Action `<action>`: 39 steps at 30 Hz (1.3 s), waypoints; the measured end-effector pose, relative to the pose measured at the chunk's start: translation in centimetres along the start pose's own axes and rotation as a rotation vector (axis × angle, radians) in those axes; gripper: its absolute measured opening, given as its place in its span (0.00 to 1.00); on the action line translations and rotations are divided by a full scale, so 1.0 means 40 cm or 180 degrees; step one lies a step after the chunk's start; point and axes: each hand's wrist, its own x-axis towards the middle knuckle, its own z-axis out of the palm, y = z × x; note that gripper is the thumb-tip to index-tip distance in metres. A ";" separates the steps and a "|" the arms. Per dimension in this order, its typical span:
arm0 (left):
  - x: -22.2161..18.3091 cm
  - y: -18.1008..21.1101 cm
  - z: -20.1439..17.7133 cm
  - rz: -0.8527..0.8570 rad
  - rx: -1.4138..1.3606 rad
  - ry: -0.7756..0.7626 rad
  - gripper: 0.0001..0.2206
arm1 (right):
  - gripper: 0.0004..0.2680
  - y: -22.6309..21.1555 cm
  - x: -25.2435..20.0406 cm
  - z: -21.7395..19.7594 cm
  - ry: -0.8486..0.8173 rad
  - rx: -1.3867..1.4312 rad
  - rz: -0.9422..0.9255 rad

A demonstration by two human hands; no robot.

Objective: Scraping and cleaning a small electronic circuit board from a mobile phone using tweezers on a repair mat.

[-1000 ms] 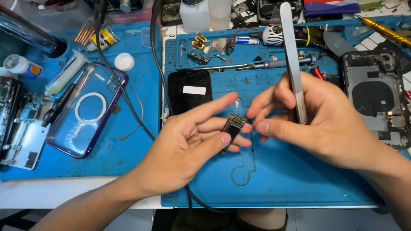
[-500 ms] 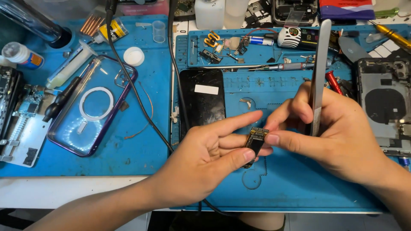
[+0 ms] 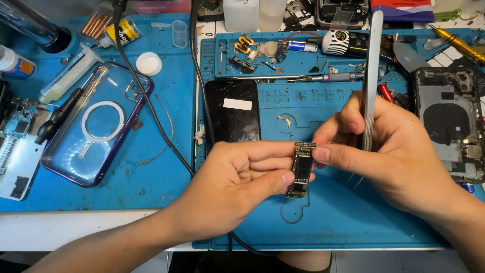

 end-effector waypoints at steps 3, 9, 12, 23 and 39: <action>0.001 0.003 -0.001 -0.0075 -0.0039 0.0064 0.20 | 0.14 -0.001 0.007 -0.002 -0.0156 -0.0007 -0.0013; 0.007 -0.020 -0.004 -0.0155 -0.0166 0.0377 0.21 | 0.18 0.024 0.007 -0.009 -0.0273 -0.0373 -0.0059; 0.008 -0.032 0.001 0.0042 -0.0200 0.0268 0.23 | 0.22 0.018 0.003 0.016 -0.0204 -0.0763 -0.0439; 0.003 -0.029 0.010 0.0105 0.0277 0.0204 0.21 | 0.19 0.023 0.000 0.019 -0.0019 -0.0715 -0.0228; 0.005 -0.025 0.003 0.0059 0.0194 0.0487 0.20 | 0.10 0.011 0.007 -0.012 -0.0176 -0.0330 -0.0230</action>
